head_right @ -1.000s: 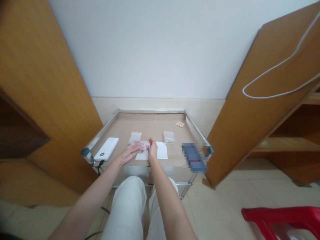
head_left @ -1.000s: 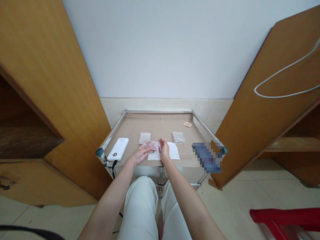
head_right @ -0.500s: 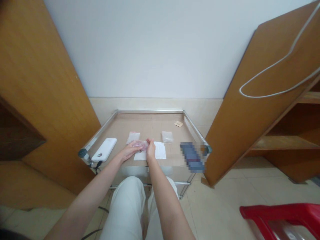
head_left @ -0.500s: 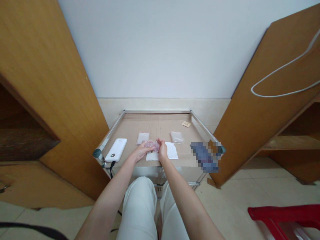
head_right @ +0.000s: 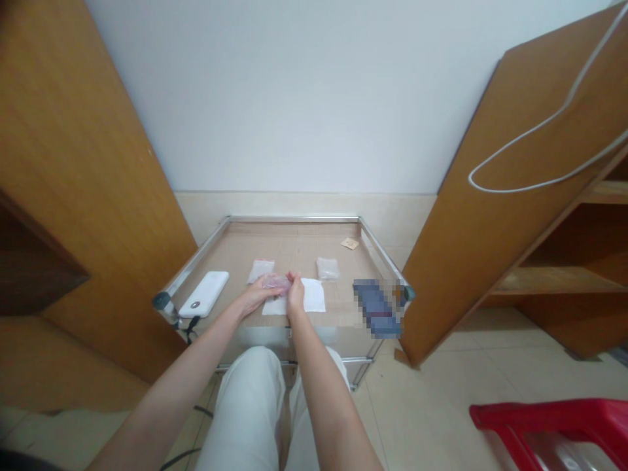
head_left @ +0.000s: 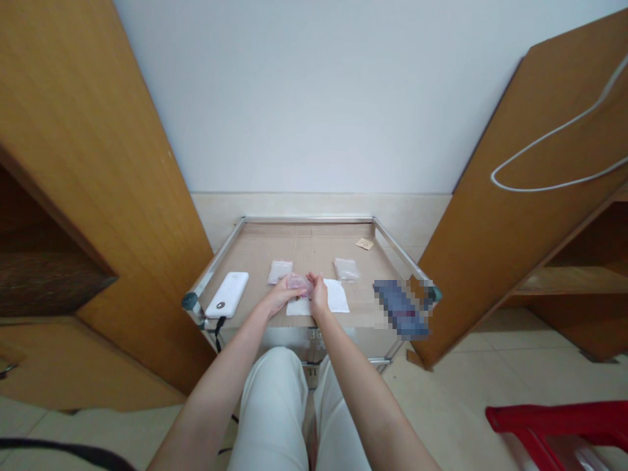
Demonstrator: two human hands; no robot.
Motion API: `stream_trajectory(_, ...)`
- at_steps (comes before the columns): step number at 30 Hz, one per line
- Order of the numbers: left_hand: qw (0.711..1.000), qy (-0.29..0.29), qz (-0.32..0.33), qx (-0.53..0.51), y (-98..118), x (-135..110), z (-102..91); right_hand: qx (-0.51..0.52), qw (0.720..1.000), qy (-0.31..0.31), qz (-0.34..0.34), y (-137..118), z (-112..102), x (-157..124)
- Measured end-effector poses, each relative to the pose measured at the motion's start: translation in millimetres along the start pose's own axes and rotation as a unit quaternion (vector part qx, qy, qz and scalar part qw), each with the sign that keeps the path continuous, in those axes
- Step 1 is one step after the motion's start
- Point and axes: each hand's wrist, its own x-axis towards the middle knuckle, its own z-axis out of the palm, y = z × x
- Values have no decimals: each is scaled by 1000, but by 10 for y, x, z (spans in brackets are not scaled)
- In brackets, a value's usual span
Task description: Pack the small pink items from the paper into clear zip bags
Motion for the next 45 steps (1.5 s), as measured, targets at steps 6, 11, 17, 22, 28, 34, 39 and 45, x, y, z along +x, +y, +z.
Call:
stream_trajectory(6,1000,14,-4,-10,-13,8,14,11,1000,8,-6,27,-3,20)
stream_trajectory(11,1000,-7,12,-17,23,-4,40,66,998,14,-1,41,-3,24)
stream_trajectory(17,1000,-1,3,-1,95,-34,68,119,992,34,-8,43,16,4)
stream_trajectory(22,1000,11,2,-3,101,-22,113,130,990,51,-4,43,33,9)
stream_trajectory(28,999,37,11,8,86,-41,214,135,990,41,-1,54,31,33)
stream_trajectory(34,997,39,3,61,103,-76,251,128,991,45,-13,67,5,46)
stream_trajectory(39,998,40,17,39,107,-61,286,121,992,29,-8,61,-16,37)
stream_trajectory(45,997,53,45,26,73,-19,288,134,991,22,0,58,-22,24)
